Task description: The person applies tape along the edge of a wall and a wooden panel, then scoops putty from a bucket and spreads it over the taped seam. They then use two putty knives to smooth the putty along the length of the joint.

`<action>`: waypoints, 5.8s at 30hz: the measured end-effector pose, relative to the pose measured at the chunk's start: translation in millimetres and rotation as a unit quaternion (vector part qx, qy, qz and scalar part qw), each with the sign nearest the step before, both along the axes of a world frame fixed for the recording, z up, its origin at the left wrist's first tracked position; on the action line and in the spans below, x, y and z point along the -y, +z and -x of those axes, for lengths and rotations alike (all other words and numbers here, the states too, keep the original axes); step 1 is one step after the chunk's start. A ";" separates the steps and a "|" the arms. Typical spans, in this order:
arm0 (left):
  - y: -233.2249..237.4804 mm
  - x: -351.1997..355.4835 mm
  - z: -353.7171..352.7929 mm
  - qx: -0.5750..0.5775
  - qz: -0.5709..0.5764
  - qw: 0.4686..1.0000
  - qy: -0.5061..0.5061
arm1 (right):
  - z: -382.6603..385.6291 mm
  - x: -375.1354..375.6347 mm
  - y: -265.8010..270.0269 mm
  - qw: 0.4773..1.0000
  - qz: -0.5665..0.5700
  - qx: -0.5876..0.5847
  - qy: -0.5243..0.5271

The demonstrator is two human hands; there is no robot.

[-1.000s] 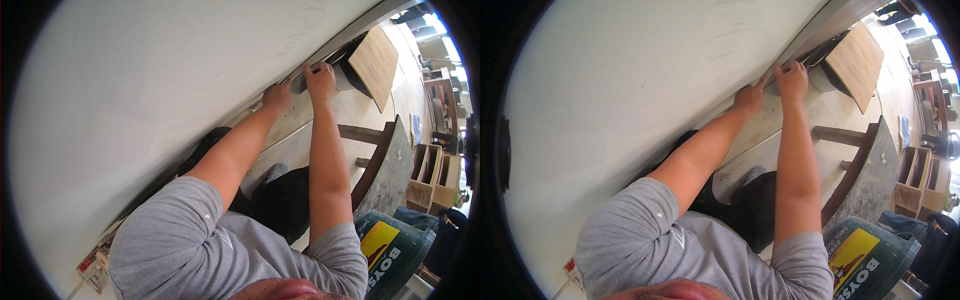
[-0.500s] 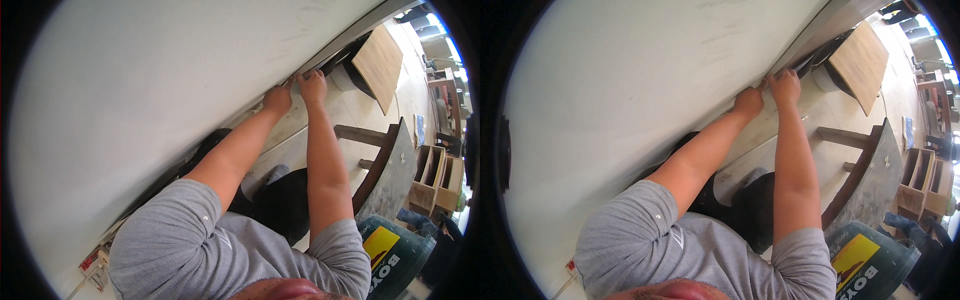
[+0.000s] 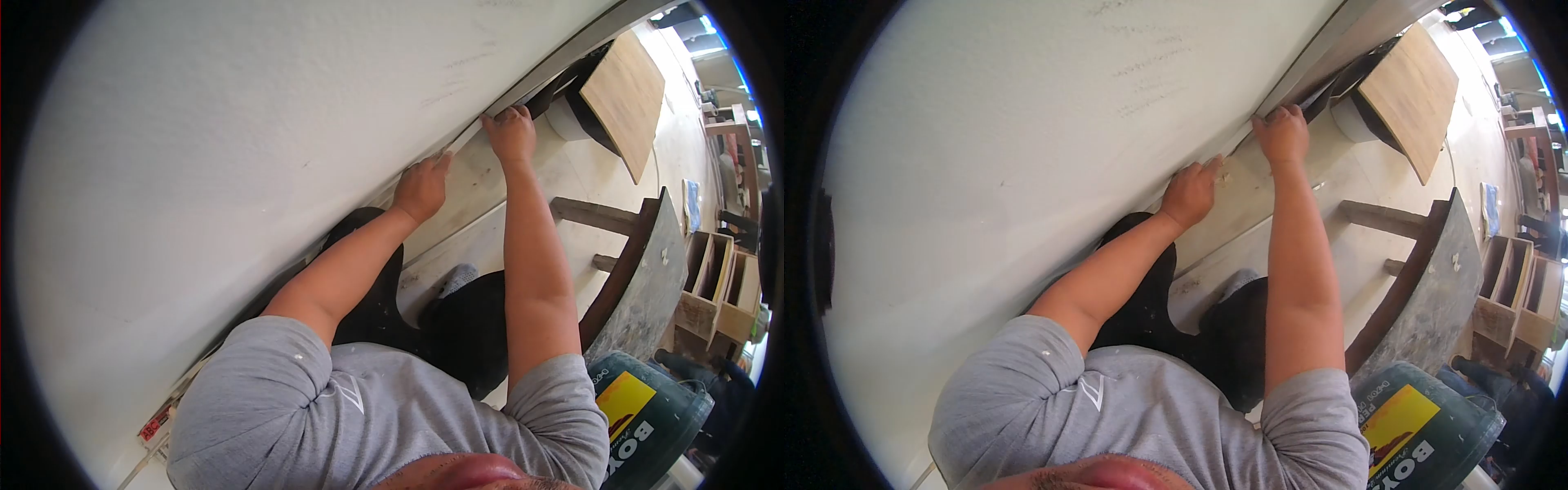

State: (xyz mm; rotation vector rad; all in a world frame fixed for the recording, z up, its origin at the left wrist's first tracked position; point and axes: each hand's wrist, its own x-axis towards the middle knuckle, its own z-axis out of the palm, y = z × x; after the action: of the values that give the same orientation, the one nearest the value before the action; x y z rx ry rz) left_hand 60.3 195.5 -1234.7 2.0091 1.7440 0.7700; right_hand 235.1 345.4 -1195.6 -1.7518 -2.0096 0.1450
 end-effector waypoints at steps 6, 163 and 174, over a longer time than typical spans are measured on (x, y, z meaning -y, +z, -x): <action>-42.9 -31.7 -18.7 -0.081 0.081 0.993 0.010 | 0.3 -1.1 -9.6 0.999 -0.028 0.037 -0.026; -16.7 3.3 12.4 0.132 0.341 0.931 -0.020 | 49.7 21.2 -219.1 0.925 0.160 -0.217 -0.268; -28.1 -1.9 14.2 0.118 0.360 0.925 -0.023 | 65.1 18.6 -209.0 0.891 0.133 -0.265 -0.343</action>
State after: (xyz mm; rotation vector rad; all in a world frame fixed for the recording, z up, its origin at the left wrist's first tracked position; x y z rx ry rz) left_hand 46.1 197.3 -1262.8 1.3866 1.5246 0.2637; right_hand 170.0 326.7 -1404.6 -2.1822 -0.9517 0.6077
